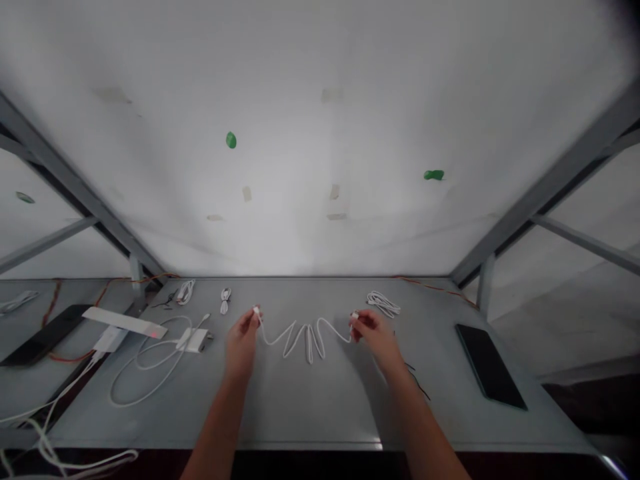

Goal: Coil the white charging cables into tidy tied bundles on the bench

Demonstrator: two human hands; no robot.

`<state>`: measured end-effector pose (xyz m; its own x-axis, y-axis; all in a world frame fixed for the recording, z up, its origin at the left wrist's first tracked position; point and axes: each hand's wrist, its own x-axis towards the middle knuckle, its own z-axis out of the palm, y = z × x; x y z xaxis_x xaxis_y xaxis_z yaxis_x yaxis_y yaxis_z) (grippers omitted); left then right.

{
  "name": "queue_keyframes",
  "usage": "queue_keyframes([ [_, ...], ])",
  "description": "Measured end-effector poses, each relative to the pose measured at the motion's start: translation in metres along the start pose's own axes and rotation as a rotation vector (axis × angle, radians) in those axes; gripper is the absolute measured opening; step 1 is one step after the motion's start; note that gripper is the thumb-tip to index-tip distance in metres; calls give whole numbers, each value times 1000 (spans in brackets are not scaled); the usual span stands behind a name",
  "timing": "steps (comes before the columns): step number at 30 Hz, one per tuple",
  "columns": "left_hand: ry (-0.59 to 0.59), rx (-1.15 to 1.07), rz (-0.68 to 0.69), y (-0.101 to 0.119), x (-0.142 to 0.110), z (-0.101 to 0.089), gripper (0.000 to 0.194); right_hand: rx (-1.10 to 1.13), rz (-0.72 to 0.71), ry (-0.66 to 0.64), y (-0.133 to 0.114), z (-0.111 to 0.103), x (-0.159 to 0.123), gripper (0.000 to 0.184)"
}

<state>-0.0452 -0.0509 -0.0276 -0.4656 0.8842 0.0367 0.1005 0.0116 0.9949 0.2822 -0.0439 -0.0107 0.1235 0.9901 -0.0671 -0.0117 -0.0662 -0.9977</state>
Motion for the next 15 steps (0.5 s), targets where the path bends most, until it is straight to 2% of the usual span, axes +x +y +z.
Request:
queue_keyframes([
  [3,5,265,-91,-12,13,-16,55,-79,205,-52,8,-18,8,24],
  [6,-65,603,-24,-18,3,-12,37,-150,357,-127,17,-11,7,22],
  [9,-157,741,71,-20,-25,12,31,-181,422,-213,27,16,0,20],
  [12,-229,700,181,-20,-54,40,31,-163,436,-278,33,49,-10,21],
  [15,-265,603,275,-20,-73,62,32,-82,396,-304,34,77,-19,30],
])
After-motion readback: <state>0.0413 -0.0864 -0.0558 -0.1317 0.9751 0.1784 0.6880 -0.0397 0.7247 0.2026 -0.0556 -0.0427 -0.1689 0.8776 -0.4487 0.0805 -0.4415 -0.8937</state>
